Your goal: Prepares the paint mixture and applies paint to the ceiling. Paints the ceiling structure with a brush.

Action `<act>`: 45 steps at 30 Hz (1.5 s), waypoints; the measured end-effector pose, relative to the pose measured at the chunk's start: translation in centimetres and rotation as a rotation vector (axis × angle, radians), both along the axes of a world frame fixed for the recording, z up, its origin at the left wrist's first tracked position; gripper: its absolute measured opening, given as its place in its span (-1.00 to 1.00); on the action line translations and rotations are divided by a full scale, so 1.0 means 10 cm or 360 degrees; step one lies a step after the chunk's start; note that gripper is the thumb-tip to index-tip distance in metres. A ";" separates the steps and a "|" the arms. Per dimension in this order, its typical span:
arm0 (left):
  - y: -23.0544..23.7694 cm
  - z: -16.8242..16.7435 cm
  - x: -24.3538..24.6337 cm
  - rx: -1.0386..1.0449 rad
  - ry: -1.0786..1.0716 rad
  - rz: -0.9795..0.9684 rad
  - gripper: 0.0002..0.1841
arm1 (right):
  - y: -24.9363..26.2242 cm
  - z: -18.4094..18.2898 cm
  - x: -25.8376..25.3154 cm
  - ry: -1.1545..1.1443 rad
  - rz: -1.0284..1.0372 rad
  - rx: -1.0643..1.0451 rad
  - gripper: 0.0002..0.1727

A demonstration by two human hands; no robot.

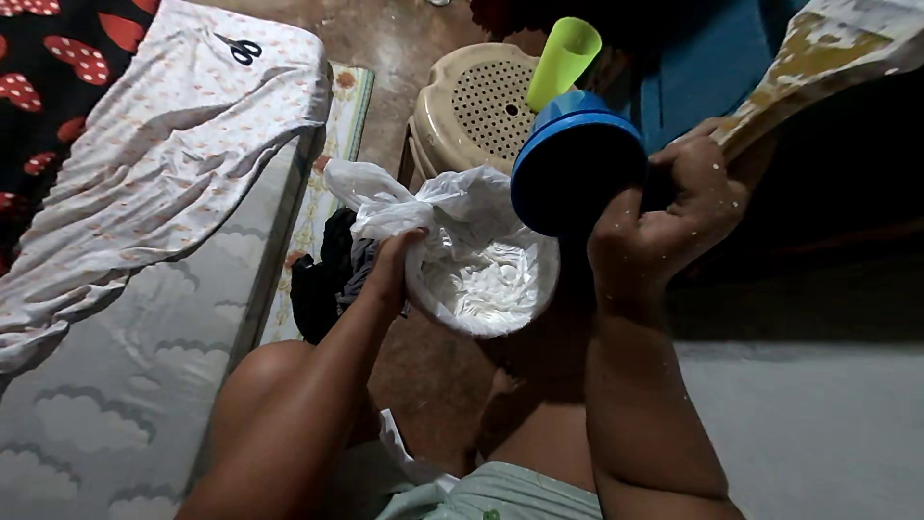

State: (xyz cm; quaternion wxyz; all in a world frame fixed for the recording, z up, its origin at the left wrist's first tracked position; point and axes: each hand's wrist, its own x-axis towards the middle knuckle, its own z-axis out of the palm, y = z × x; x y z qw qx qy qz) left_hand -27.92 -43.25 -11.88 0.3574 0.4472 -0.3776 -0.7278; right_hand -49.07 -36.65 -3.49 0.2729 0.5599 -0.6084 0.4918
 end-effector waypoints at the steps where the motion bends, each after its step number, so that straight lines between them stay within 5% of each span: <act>1: 0.00 0.00 0.00 0.0005 0.0000 0.0006 -0.81 | 0.00 0.00 0.00 0.0014 -0.0003 -0.0001 -0.78; 45: -0.01 0.02 0.01 0.0000 0.0072 0.0043 -0.80 | 0.02 0.00 0.07 0.0120 0.0060 -0.0093 -0.76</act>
